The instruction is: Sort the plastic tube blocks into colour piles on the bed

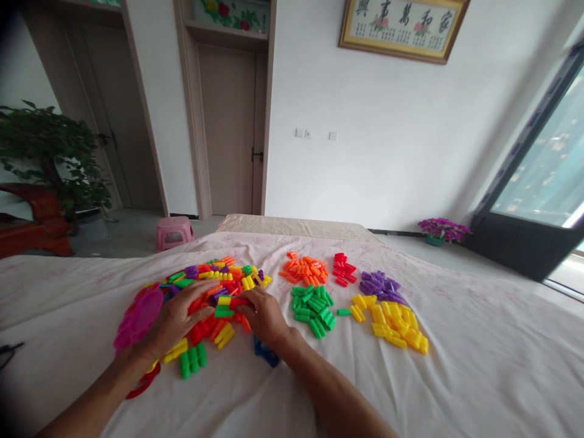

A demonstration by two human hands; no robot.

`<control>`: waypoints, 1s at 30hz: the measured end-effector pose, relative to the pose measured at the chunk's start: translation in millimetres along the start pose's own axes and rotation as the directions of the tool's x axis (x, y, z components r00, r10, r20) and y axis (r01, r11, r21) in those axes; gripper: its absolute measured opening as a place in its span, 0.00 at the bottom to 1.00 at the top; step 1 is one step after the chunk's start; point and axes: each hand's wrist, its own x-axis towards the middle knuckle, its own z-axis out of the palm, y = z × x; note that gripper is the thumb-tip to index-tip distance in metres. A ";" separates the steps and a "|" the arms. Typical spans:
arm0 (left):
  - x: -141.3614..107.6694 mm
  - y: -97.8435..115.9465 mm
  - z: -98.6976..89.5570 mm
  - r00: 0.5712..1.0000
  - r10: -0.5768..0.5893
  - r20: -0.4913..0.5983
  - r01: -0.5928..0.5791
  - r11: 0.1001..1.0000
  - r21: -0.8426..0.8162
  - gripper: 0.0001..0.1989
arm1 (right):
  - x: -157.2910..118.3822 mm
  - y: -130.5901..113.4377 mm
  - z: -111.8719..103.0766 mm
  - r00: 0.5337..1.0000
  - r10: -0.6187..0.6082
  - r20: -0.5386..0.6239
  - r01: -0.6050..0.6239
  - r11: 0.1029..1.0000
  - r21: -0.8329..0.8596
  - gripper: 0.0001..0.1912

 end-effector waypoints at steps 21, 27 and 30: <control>-0.2 21.2 22.9 0.972 -0.230 -0.040 0.222 0.962 -0.158 0.11 | 4.8 40.6 -11.2 0.955 0.255 -0.153 -0.232 0.961 0.153 0.11; 8.3 9.6 0.2 0.963 -0.197 -0.185 0.195 0.980 -0.030 0.17 | 13.1 58.3 -49.1 0.889 0.290 -0.355 -0.267 0.957 0.115 0.15; 12.4 -7.0 -28.1 0.917 -0.314 -0.248 0.331 0.943 0.030 0.18 | 9.5 81.7 -85.0 0.801 0.291 -0.523 -0.328 0.944 0.022 0.17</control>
